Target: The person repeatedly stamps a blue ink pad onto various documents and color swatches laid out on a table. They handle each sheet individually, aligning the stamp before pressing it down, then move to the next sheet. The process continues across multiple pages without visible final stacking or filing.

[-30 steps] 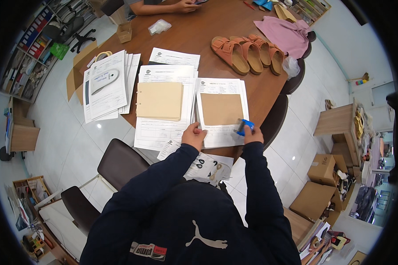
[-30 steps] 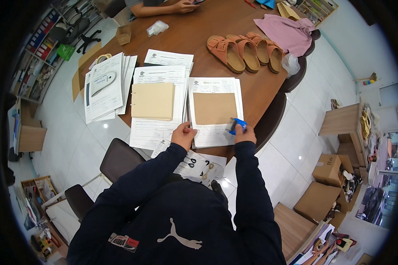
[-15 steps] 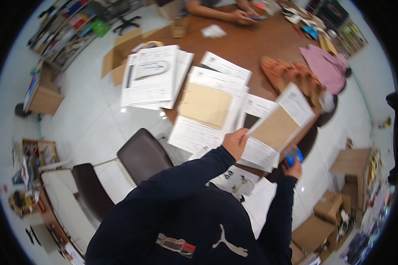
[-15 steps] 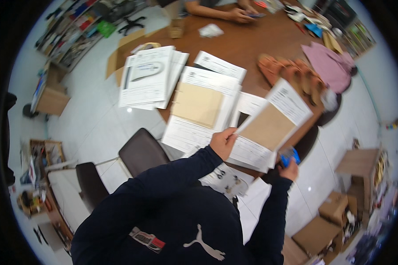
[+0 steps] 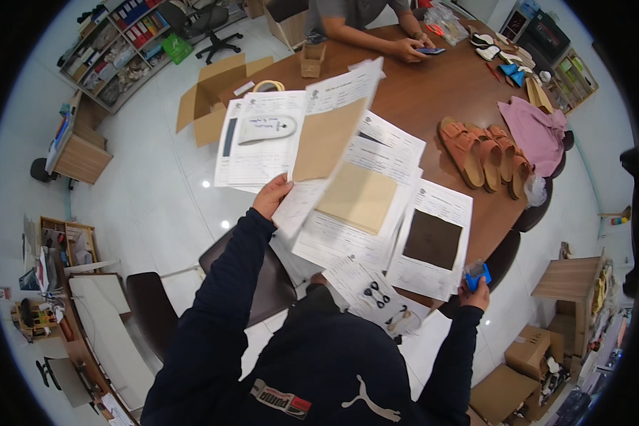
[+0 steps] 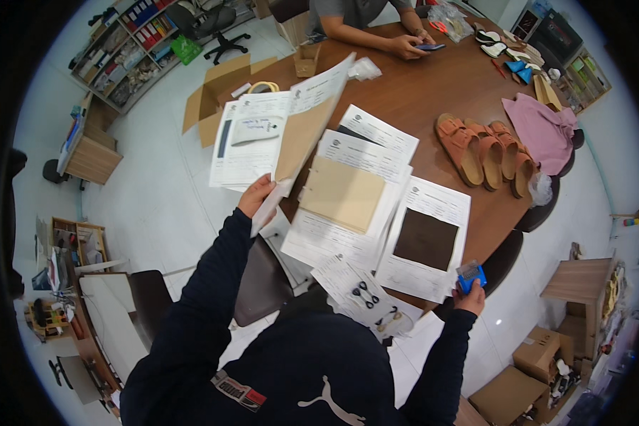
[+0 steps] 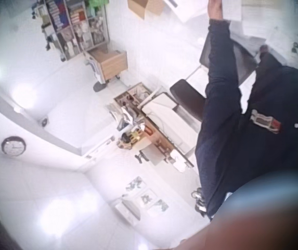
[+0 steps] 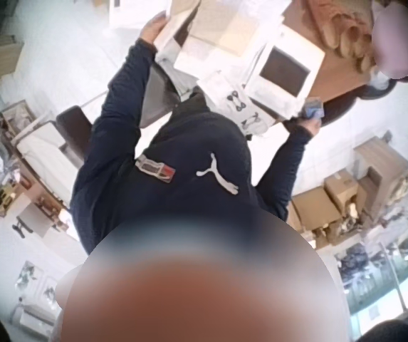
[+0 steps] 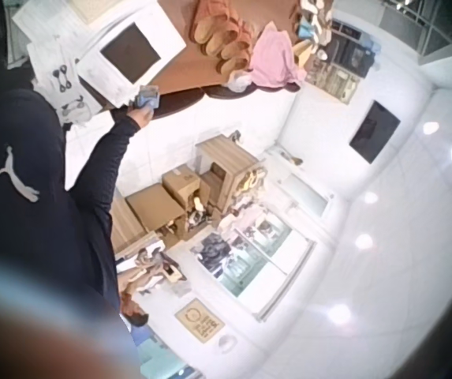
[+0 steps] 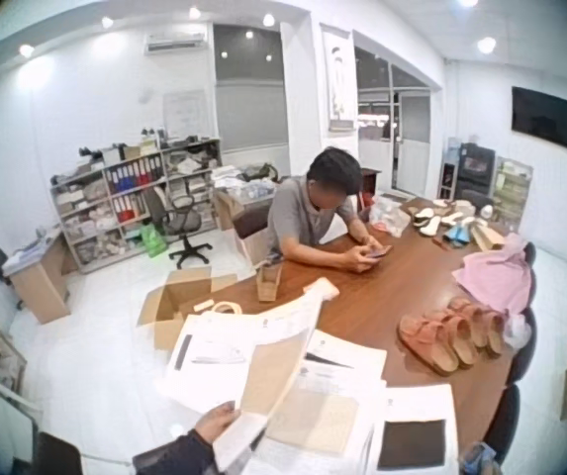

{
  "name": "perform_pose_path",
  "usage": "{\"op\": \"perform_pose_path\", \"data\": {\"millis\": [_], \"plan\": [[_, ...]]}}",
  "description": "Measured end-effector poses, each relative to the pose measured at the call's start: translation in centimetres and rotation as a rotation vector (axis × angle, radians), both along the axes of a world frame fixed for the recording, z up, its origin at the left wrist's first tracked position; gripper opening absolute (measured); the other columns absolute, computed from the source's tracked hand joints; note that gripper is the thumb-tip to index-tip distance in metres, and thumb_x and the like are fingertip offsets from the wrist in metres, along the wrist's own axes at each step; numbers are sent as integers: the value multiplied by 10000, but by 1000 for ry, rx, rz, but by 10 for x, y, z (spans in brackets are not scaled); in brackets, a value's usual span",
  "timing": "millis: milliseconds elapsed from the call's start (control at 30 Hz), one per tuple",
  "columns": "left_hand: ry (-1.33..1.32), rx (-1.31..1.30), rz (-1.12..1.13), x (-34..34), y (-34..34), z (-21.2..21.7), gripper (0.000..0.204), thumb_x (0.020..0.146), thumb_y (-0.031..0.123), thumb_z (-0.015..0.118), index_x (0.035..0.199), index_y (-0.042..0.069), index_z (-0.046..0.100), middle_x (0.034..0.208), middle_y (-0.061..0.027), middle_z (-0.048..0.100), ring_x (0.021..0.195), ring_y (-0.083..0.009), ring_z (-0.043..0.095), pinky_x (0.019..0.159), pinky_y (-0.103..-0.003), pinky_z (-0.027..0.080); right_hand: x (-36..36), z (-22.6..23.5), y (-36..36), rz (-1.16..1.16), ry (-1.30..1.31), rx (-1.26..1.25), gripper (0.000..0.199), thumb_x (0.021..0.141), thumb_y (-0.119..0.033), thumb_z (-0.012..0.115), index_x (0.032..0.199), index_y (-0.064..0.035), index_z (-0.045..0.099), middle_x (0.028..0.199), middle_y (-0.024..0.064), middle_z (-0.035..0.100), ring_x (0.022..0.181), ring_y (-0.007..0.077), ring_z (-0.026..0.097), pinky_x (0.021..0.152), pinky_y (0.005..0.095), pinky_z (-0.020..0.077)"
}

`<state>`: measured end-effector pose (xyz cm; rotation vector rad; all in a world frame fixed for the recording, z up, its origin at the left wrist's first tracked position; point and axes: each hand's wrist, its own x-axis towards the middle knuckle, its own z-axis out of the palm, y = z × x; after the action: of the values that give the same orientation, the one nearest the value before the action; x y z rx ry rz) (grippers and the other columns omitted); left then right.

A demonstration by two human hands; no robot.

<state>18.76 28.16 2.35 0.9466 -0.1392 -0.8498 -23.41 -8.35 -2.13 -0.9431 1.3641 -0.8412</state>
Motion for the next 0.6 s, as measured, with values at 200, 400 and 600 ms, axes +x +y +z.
{"op": "perform_pose_path", "data": {"millis": [200,400,600], "plan": [[36,10,32,56,74,-85,223,985,166,453,1167,55,517,649,-18,486,307,-97,405,246,-248,322,4,-5,6,58,-15,-24,400,891,-439,620,1080,-88,586,917,79,654,793,244,671,642,358,529],[-1690,1540,23,215,160,-159,866,555,106,830,1342,25,479,1352,-170,510,1282,-346,457,1080,-408,379,1,-7,8,136,375,-354,174,850,-146,694,946,-8,649,806,45,648,686,134,580,659,272,481],[-1037,1513,400,225,113,-102,472,829,343,685,1175,25,649,991,-188,690,916,-289,661,832,-357,505,21,38,18,397,879,-639,403,770,-312,755,994,9,663,853,175,691,796,302,682,739,381,527]]}}
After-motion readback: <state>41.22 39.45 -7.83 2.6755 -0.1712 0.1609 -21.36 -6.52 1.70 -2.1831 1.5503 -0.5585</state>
